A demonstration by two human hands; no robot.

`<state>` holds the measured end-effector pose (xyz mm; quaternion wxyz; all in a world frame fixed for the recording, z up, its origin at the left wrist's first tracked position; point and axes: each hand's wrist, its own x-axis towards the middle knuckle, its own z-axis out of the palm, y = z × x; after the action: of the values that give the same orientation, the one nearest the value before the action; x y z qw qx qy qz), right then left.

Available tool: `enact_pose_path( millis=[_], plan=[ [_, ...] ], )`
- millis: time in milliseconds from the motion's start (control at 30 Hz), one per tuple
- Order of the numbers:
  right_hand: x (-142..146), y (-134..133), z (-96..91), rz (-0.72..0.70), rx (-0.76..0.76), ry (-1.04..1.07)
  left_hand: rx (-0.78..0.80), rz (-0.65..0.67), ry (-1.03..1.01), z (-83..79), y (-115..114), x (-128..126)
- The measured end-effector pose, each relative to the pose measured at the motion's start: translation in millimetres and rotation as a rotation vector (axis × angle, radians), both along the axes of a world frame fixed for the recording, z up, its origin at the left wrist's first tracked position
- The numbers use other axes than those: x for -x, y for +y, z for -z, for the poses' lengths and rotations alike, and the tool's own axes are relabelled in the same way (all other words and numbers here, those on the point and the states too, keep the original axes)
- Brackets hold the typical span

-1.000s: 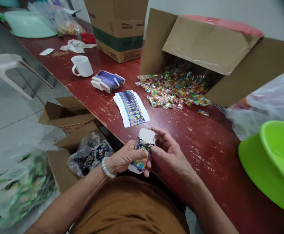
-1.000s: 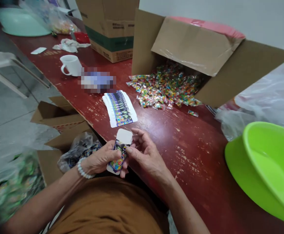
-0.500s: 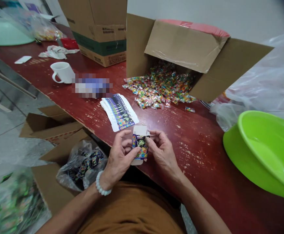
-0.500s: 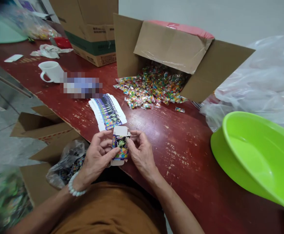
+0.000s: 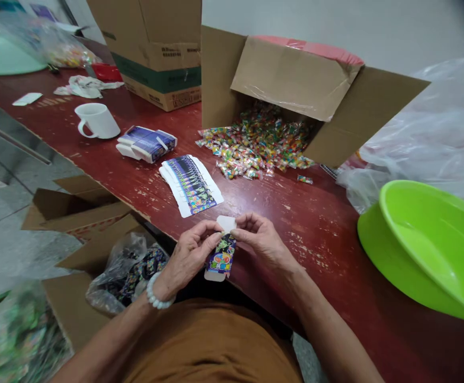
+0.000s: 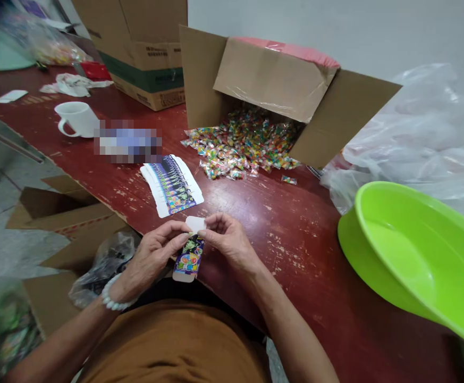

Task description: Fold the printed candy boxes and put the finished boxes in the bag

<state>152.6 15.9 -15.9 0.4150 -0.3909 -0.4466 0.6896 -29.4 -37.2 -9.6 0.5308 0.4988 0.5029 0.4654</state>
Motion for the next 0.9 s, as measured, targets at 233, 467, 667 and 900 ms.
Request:
enact_pose_path(
  millis=[233,467,667,900],
  plan=[
    [2,-6,5.4,0.024,-0.347,-0.216,0.148,-0.054,-0.309,0.5,0,-6],
    [1,-15,2.2,-0.058,-0.519,-0.343,0.469,0.097,-0.459,0.7,-5,-14],
    [8,-5,-4.3,-0.156,-0.088,-0.038,0.379,0.046,-0.359,4.8,1,-21],
    [12,1,-3.7,-0.101,0.014,0.033,0.286,0.104,-0.242,7.0,5,-17]
  ],
)
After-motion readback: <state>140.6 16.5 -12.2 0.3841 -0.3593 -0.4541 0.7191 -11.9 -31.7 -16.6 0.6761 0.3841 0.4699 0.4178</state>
